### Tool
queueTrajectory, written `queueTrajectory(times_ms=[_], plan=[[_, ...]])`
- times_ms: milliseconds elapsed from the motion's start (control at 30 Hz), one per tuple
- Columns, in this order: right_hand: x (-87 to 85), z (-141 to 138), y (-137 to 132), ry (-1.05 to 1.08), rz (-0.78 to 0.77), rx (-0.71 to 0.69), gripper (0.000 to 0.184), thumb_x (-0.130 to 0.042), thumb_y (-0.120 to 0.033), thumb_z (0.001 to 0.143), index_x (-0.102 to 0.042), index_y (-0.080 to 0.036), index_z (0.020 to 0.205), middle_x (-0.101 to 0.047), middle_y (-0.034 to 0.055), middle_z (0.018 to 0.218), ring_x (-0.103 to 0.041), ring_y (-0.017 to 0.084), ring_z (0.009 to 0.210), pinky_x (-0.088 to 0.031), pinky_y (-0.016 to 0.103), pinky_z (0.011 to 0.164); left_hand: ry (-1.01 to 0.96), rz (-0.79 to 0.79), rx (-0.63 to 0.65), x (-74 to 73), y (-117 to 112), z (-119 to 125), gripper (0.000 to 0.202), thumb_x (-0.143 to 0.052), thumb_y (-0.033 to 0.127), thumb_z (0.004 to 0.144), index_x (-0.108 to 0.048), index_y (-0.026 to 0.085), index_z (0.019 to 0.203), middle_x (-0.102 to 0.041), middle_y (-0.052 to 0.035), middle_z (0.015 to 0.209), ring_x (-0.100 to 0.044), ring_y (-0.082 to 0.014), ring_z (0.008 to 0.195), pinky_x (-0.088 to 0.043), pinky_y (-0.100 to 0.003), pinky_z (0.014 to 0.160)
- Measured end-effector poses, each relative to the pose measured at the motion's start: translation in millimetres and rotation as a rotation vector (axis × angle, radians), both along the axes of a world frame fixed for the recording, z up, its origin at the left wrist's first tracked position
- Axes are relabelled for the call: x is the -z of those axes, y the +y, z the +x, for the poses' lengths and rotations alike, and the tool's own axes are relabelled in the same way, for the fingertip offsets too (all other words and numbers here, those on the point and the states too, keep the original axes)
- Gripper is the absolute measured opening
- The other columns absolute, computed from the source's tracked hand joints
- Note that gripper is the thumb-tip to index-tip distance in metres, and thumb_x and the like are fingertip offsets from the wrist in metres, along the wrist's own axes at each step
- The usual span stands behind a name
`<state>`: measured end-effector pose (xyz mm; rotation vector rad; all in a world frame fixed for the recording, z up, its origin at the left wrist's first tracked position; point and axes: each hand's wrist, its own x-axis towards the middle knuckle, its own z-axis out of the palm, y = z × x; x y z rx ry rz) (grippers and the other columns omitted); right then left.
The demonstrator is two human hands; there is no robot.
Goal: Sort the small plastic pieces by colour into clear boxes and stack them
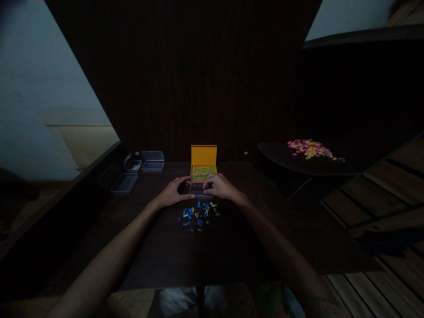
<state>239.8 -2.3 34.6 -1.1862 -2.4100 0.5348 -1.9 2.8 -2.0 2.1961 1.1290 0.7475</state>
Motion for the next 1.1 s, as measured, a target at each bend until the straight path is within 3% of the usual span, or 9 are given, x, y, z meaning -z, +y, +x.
queueTrajectory(times_ms=[167,467,600,767,1100], plan=[[-5.3,-2,5,-0.108,-0.026,-0.058,0.013,-0.073,-0.018,0.071,-0.075,-0.016,0.083,-0.063,0.0035,0.084,-0.055,0.014,0.074,-0.04,0.023,0.067,-0.022,0.0,0.006,1.3,1,-1,0.078,-0.076,0.056,0.067,-0.051,0.021,0.132,-0.065,-0.0084,0.114,-0.059,-0.0264,0.107,-0.045,-0.042,0.097],[-10.6,-1,7,-0.185,-0.172,-0.072,0.02,-0.068,-0.02,0.073,-0.076,-0.016,0.091,-0.059,-0.003,0.063,-0.046,0.01,0.054,-0.033,0.021,0.056,-0.023,0.006,0.011,3.6,1,0,0.078,-0.076,0.055,0.067,-0.051,0.021,0.132,-0.066,-0.0073,0.114,-0.059,-0.0268,0.109,-0.042,-0.043,0.101],[-14.5,7,2,-0.184,-0.16,-0.077,0.026,-0.065,-0.02,0.075,-0.075,-0.016,0.098,-0.063,-0.0013,0.068,-0.05,0.01,0.057,-0.034,0.021,0.057,-0.017,-0.004,-0.002,2.0,0,0,0.078,-0.077,0.054,0.066,-0.052,0.019,0.131,-0.066,-0.0082,0.113,-0.059,-0.0268,0.108,-0.045,-0.041,0.097],[-15.5,10,-10,-0.212,-0.153,-0.074,0.036,-0.05,-0.011,0.078,-0.075,-0.018,0.102,-0.071,0.0017,0.079,-0.055,0.012,0.061,-0.038,0.022,0.061,-0.02,-0.005,0.002,-0.6,-1,0,0.078,-0.077,0.055,0.066,-0.052,0.019,0.131,-0.066,-0.0081,0.114,-0.059,-0.027,0.108,-0.044,-0.041,0.098],[-14.3,0,-15,-0.315,-0.121,-0.031,0.038,-0.051,-0.014,0.077,-0.075,-0.023,0.105,-0.075,0.0027,0.095,-0.063,0.015,0.075,-0.041,0.023,0.068,-0.005,-0.007,0.005,-2.3,-1,1,0.076,-0.077,0.052,0.067,-0.051,0.02,0.132,-0.066,-0.0076,0.116,-0.059,-0.0269,0.11,-0.038,-0.044,0.104]])
